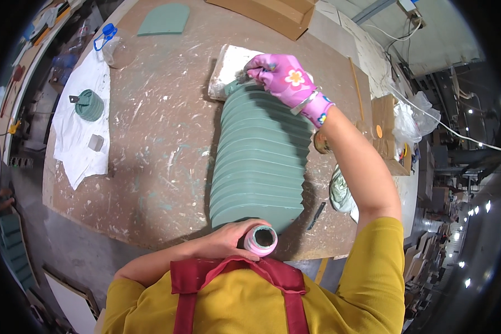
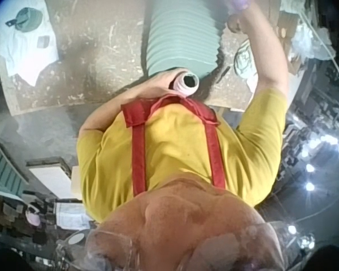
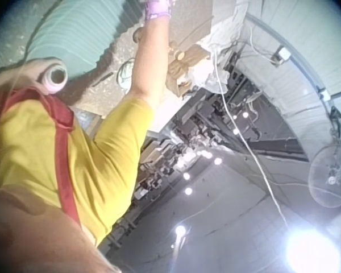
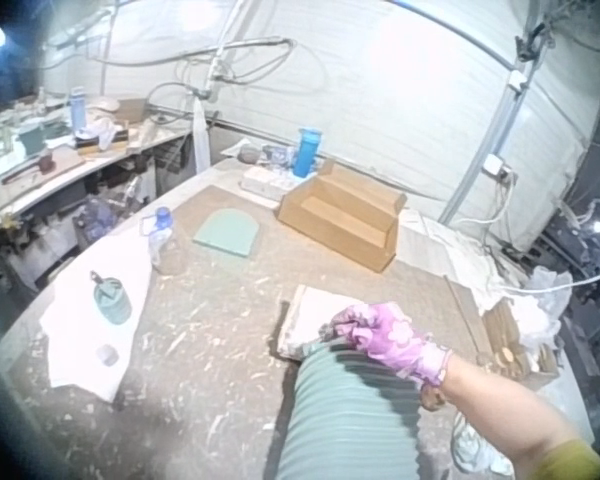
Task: The person wipes a stack of green wooden panels with a cloth and applies putty to the edge of one panel using a small tool.
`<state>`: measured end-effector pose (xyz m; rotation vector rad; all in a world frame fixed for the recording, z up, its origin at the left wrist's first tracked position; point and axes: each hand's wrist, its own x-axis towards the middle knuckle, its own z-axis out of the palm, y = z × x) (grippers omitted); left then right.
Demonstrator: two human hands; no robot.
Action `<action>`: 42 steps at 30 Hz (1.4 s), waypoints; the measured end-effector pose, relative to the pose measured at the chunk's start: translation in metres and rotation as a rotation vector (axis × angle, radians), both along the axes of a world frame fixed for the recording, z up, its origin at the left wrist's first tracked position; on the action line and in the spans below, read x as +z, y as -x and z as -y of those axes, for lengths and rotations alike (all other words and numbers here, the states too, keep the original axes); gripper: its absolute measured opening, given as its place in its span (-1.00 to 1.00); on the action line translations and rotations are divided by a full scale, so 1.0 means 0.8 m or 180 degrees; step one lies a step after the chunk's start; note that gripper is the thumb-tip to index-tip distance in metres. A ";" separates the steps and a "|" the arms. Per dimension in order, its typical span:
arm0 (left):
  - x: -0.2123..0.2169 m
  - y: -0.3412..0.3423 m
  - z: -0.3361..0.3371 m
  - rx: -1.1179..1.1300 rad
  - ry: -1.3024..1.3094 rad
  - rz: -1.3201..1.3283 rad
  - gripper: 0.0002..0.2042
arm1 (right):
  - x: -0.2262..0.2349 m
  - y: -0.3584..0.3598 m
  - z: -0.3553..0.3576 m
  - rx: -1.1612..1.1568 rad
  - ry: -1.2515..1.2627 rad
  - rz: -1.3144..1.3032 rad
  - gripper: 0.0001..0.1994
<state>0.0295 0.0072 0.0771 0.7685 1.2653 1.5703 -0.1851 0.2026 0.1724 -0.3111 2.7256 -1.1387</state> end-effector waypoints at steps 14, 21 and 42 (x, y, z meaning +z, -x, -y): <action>-0.007 -0.002 -0.001 0.0090 -0.0155 -0.0129 -0.32 | 0.027 -0.003 -0.011 -0.0460 0.0604 0.0516 -0.81; -0.011 -0.005 -0.002 0.0115 -0.0149 -0.0136 -0.33 | 0.025 0.001 -0.009 -0.0077 0.0529 0.0597 -0.78; -0.010 -0.003 -0.002 0.0092 -0.0238 -0.0091 -0.34 | 0.015 0.004 -0.020 -0.0203 0.1466 0.0941 -0.83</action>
